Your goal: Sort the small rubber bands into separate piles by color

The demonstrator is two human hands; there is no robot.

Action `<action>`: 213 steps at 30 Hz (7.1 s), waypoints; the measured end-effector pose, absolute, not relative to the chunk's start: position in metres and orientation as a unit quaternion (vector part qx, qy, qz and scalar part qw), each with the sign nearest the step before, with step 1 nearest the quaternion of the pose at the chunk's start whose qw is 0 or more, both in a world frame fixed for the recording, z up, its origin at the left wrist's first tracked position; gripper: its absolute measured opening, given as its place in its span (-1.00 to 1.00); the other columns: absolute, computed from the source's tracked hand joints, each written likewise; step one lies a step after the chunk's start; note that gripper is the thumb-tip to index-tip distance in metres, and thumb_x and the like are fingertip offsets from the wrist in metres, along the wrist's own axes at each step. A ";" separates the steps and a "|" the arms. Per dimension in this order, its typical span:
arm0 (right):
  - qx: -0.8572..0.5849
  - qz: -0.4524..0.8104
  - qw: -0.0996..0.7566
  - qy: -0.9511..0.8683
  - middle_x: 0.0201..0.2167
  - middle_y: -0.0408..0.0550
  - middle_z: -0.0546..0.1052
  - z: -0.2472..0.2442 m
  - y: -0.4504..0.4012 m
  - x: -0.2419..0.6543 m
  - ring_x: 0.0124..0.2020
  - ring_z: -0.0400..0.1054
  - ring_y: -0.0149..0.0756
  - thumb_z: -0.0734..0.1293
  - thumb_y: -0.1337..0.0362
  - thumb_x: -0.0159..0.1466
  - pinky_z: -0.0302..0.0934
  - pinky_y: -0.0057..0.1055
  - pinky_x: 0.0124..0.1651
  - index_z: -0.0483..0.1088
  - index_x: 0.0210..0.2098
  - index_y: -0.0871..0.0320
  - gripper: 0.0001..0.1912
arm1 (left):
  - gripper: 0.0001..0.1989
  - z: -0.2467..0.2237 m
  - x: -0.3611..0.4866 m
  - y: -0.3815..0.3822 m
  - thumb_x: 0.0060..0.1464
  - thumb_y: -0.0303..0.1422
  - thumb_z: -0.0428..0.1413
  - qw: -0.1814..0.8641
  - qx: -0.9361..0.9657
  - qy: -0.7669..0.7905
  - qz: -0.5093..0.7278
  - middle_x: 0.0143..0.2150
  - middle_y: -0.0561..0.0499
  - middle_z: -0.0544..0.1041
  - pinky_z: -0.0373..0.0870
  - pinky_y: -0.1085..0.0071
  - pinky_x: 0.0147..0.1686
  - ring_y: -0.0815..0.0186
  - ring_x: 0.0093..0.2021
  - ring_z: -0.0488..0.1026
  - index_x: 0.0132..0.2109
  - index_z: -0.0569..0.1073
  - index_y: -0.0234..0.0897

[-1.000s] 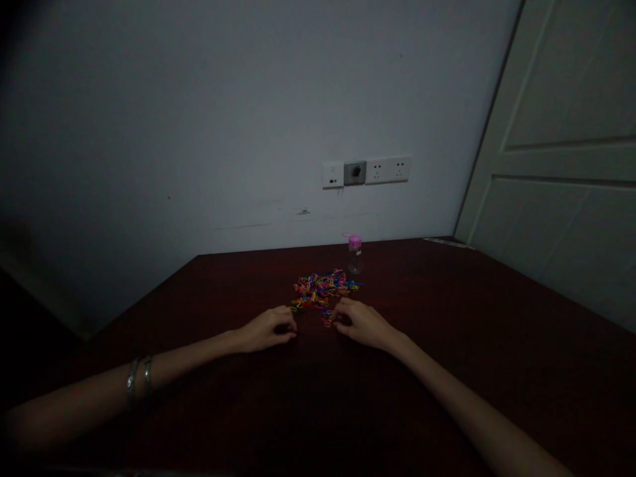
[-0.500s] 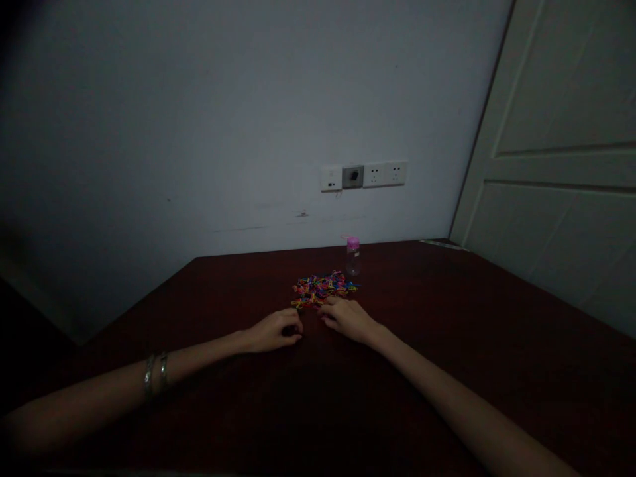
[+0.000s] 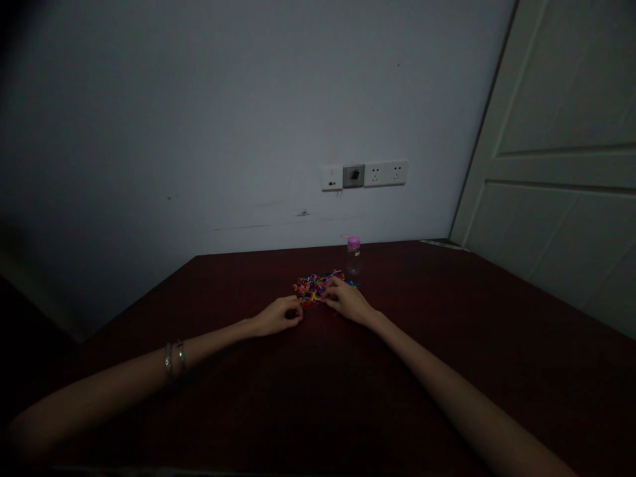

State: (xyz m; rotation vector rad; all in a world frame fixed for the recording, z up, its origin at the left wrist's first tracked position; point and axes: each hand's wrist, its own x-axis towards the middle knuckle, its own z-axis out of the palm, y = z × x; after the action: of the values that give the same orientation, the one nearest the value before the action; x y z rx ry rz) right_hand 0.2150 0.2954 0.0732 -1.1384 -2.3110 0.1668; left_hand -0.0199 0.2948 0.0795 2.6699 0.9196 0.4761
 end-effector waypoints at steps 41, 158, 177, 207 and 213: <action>-0.410 0.170 0.228 -0.867 -0.31 -0.05 0.45 0.069 0.278 0.243 -0.25 0.30 -0.32 0.20 0.34 0.18 0.17 -0.39 -0.18 0.41 -0.29 0.16 -0.82 | -0.81 0.057 -0.064 0.355 -0.01 -0.42 -0.05 0.110 0.818 0.478 0.299 -0.27 -0.06 0.46 0.27 0.40 -0.17 0.31 -0.24 0.38 -0.30 0.44 -0.35; -0.479 0.036 0.089 -0.873 -0.35 -0.05 0.50 0.089 0.287 0.150 -0.32 0.38 -0.23 0.20 0.14 0.17 0.12 -0.47 -0.38 0.40 -0.25 0.09 -0.75 | -0.81 0.085 -0.061 0.284 -0.02 -0.49 -0.08 0.146 0.854 0.399 0.299 -0.35 0.01 0.36 0.24 0.44 -0.27 0.38 -0.32 0.30 -0.30 0.41 -0.30; -0.476 0.058 0.136 -0.867 -0.39 -0.07 0.50 0.089 0.285 0.151 -0.37 0.37 -0.31 0.18 0.26 0.19 0.07 -0.52 -0.39 0.40 -0.31 0.13 -0.82 | -0.80 0.082 -0.052 0.364 -0.11 -0.52 -0.05 0.114 0.809 0.467 0.339 -0.35 0.01 0.42 0.26 0.41 -0.21 0.35 -0.31 0.34 -0.39 0.47 -0.31; -0.446 0.174 0.218 -0.850 -0.60 -0.16 0.37 0.112 0.269 0.203 -0.58 0.18 -0.47 0.20 0.21 0.14 -0.04 -0.55 -0.53 0.44 -0.36 0.18 -0.77 | -0.77 0.107 -0.034 0.435 -0.05 -0.35 -0.04 0.121 0.649 0.517 0.545 -0.41 -0.01 0.48 0.28 0.47 -0.27 0.35 -0.35 0.39 -0.37 0.46 -0.38; -0.480 0.182 0.230 -0.826 -0.58 -0.15 0.36 0.102 0.269 0.233 -0.56 0.19 -0.46 0.20 0.21 0.13 0.00 -0.54 -0.50 0.44 -0.39 0.19 -0.77 | -0.78 0.122 -0.033 0.403 -0.09 -0.33 -0.01 0.162 0.785 0.449 0.395 -0.47 0.00 0.46 0.26 0.47 -0.34 0.35 -0.40 0.36 -0.42 0.47 -0.37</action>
State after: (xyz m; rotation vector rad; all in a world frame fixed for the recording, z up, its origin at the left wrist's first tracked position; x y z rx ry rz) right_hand 0.2334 0.2685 0.1025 -1.3209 -2.2733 0.5019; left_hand -0.0330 0.4032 0.1220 2.2389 1.2820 1.1265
